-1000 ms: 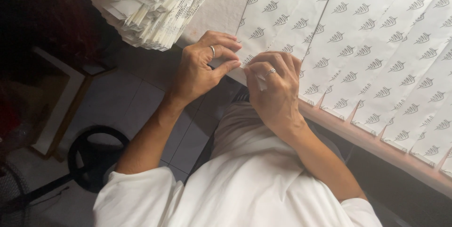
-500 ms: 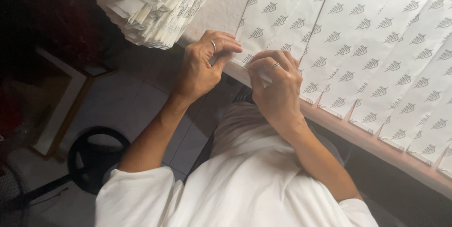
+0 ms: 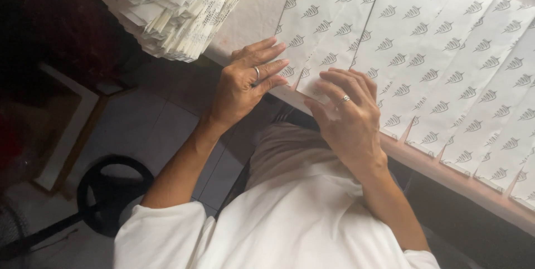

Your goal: Folding paper wrappers and applying glue to the edges to seal them.

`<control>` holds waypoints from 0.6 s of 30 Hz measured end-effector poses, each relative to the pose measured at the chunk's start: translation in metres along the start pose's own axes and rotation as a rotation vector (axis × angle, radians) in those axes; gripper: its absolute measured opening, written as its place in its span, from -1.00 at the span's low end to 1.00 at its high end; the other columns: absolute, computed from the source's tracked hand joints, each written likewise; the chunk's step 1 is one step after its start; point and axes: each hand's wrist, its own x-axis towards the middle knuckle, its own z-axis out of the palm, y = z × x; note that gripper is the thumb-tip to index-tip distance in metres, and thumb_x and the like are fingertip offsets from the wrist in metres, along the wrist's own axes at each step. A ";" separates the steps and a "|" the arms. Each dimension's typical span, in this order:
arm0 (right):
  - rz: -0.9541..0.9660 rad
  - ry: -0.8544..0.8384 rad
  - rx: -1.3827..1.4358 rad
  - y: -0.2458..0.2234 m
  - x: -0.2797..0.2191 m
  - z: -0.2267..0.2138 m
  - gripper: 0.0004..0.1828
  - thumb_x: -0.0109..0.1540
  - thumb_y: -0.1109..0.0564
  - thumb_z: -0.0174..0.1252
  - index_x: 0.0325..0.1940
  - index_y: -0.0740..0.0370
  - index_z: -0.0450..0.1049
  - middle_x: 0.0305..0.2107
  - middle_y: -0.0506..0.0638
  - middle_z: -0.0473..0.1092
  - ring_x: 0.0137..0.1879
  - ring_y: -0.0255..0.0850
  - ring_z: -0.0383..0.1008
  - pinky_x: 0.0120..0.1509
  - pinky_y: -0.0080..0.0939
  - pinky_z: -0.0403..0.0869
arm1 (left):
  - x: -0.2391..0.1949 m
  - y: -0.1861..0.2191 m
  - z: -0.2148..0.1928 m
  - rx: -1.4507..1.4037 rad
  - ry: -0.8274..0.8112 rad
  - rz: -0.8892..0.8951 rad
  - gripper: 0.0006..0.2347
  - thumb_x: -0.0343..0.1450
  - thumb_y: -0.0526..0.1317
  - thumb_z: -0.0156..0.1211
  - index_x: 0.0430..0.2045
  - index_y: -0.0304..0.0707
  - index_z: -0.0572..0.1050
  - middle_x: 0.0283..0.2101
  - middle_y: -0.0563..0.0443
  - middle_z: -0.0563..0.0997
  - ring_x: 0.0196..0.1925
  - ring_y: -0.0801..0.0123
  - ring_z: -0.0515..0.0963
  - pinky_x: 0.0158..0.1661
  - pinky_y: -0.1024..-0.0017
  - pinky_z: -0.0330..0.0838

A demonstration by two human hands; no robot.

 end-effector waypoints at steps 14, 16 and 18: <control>0.060 0.034 -0.028 -0.001 -0.001 0.007 -0.82 0.16 0.40 0.43 -0.17 0.40 0.62 -0.23 0.22 0.57 0.18 0.26 0.55 0.34 0.29 0.38 | 0.001 -0.002 0.012 0.036 -0.027 0.024 -0.80 0.43 -0.21 0.39 -0.08 -0.08 0.68 0.10 -0.09 0.65 0.27 0.16 0.53 0.15 0.31 0.40; 0.058 0.029 -0.054 0.003 -0.003 0.008 -0.84 0.17 0.39 0.42 -0.18 0.40 0.62 -0.23 0.20 0.57 0.18 0.24 0.55 0.34 0.27 0.38 | 0.000 -0.005 0.014 0.021 -0.016 0.020 -0.79 0.41 -0.23 0.41 -0.09 -0.10 0.68 0.10 -0.12 0.64 0.28 0.12 0.52 0.15 0.28 0.41; 0.057 0.022 -0.052 0.002 -0.004 0.007 -0.84 0.18 0.38 0.41 -0.16 0.38 0.61 -0.22 0.19 0.57 0.19 0.23 0.55 0.35 0.27 0.36 | 0.002 0.002 0.011 0.032 0.020 0.033 -0.73 0.39 -0.22 0.45 -0.04 -0.18 0.65 0.20 -0.22 0.54 0.34 -0.05 0.42 0.22 0.17 0.38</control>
